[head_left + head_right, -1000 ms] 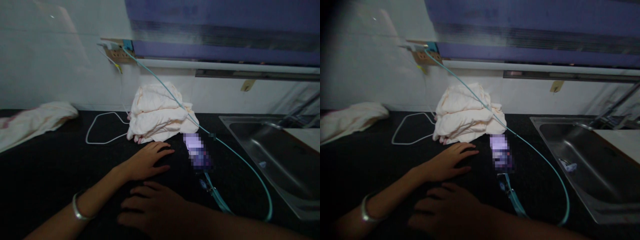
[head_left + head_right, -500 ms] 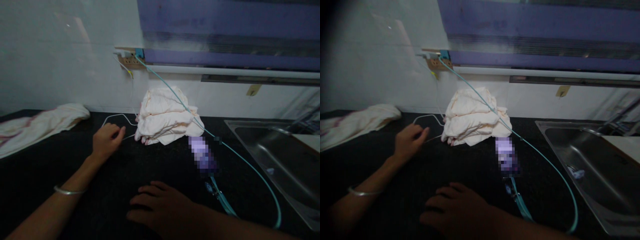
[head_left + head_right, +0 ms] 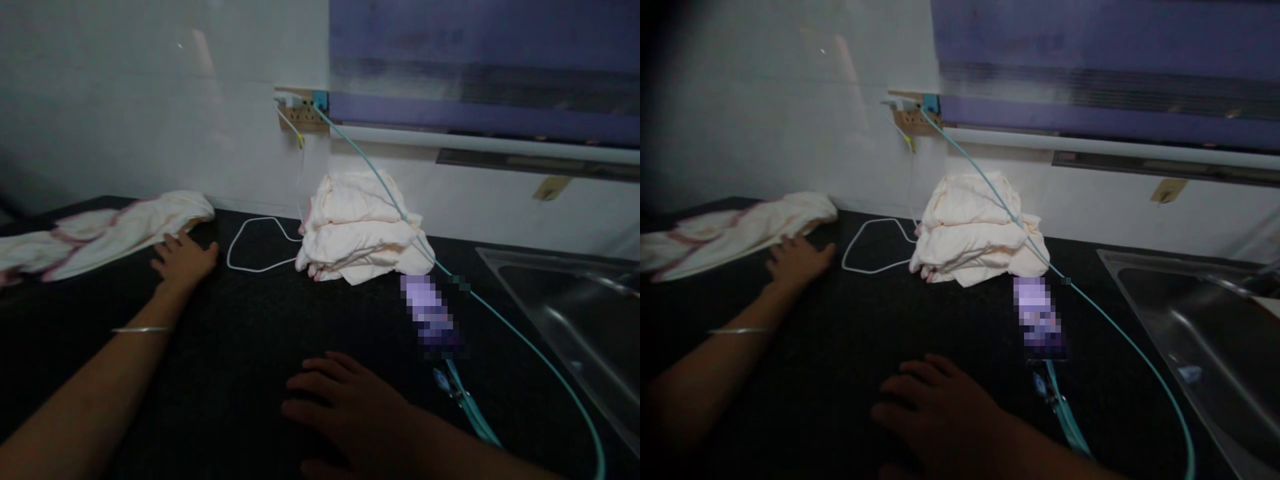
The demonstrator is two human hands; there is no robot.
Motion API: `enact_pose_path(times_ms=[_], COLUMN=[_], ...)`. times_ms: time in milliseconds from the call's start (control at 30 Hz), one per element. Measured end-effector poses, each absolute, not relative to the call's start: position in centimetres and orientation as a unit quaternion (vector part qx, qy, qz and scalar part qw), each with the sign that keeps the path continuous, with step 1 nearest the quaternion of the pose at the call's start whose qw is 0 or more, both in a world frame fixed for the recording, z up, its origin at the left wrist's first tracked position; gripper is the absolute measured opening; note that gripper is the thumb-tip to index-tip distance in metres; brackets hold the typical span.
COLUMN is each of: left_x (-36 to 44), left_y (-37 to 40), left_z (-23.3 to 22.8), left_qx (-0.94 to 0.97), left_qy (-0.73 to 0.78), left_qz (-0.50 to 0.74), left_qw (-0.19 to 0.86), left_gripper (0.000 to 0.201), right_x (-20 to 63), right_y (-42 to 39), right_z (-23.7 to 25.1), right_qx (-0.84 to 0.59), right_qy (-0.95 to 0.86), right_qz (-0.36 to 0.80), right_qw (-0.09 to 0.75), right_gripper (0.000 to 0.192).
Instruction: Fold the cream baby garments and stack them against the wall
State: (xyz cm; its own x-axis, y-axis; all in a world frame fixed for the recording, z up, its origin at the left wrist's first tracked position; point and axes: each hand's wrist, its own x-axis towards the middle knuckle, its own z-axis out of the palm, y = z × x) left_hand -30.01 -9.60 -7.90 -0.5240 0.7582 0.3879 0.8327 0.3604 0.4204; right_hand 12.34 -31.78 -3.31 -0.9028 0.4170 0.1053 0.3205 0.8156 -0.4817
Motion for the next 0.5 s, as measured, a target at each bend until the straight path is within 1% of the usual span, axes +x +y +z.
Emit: enact_pose_path(times_ms=[100,133,200,267,367,500], left_x=[-30.0,-30.3,-31.5,-33.1,-34.9,-35.5], left_y=[-10.1,-10.2,-10.2,-10.1,-9.9,-9.6], left_z=[-7.5,-7.4,-7.5,-7.6,-7.9,-7.7], left_qx=[-0.522,-0.524,-0.519,-0.506,-0.466,-0.422], left_qy=[-0.794,-0.790,-0.788,-0.796,-0.825,-0.867], left_qz=[-0.293,-0.295,-0.305,-0.310,-0.305,-0.260], left_qw=[0.109,0.119,0.131,0.120,0.092,0.050], left_gripper=[0.097,0.093,0.096,0.099,0.093,0.093], right_x=[12.1,12.0,11.9,11.8,12.0,12.5], right_y=[-31.8,-31.7,-31.4,-31.0,-30.4,-29.5], right_z=[-3.7,-3.9,-4.6,-5.5,-7.0,-8.7], right_qx=[-0.207,-0.209,-0.203,-0.182,-0.149,-0.134], right_qy=[-0.947,-0.949,-0.959,-0.972,-0.984,-0.982], right_qz=[0.233,0.225,0.193,0.142,0.060,0.004], right_qw=[0.080,0.070,0.053,0.050,0.079,0.136], right_gripper=[0.057,0.059,0.061,0.062,0.058,0.054])
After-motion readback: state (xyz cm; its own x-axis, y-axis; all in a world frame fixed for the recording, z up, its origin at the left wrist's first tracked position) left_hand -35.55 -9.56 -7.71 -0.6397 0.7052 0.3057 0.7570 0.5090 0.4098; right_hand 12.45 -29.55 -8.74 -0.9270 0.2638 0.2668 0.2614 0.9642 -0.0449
